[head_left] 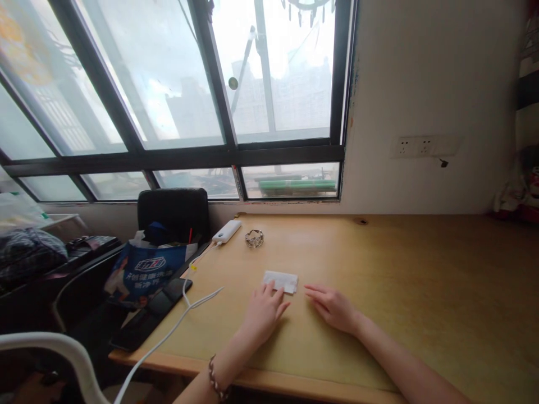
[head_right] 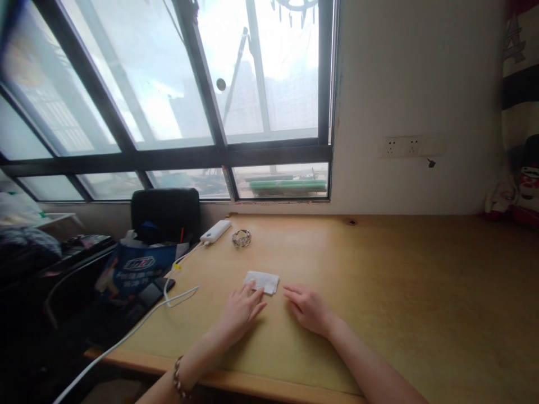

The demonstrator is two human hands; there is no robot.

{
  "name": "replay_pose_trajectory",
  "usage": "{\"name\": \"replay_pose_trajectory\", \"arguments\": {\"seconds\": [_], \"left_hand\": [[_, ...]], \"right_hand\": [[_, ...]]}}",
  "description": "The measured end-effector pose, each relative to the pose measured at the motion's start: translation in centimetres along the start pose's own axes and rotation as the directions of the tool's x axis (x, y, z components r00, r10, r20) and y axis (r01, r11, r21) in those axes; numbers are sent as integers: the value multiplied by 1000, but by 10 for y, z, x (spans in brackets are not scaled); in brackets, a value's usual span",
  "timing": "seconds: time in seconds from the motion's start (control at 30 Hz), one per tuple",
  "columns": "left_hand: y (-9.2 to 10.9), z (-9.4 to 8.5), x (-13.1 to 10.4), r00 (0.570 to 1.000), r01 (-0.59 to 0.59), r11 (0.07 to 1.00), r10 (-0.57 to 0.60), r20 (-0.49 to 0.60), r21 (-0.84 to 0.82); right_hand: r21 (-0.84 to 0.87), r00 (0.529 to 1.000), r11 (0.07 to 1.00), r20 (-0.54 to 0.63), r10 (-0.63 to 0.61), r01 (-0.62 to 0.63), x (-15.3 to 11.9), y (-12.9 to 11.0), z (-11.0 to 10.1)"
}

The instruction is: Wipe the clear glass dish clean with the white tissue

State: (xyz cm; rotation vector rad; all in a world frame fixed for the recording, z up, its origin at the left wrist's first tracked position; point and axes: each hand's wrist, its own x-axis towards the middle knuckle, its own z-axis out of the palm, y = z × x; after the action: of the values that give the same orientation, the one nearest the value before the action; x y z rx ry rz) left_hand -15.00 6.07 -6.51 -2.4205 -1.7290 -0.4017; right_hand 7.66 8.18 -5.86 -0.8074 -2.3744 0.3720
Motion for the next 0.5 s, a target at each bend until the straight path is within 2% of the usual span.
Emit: {"name": "replay_pose_trajectory", "arguments": {"seconds": [0.1,0.2,0.33,0.43,0.5], "left_hand": [[-41,2,4,994,113,993,-113,9,37],[-81,2,9,989,141,990,-141,46,17],[-115,6,14,975,197,980,-197,104,10],[-133,13,16,969,233,973,-232,91,-1],[-144,17,16,965,247,969,-247,84,4]], "right_hand": [[-52,993,994,-70,95,-98,-3,14,2],[-65,990,991,-79,114,-119,-4,20,3],[-87,987,990,-128,100,-112,-2,21,-3],[-99,959,989,-271,79,-109,-5,17,-15],[-101,909,987,-411,70,-122,-13,6,-27]]}}
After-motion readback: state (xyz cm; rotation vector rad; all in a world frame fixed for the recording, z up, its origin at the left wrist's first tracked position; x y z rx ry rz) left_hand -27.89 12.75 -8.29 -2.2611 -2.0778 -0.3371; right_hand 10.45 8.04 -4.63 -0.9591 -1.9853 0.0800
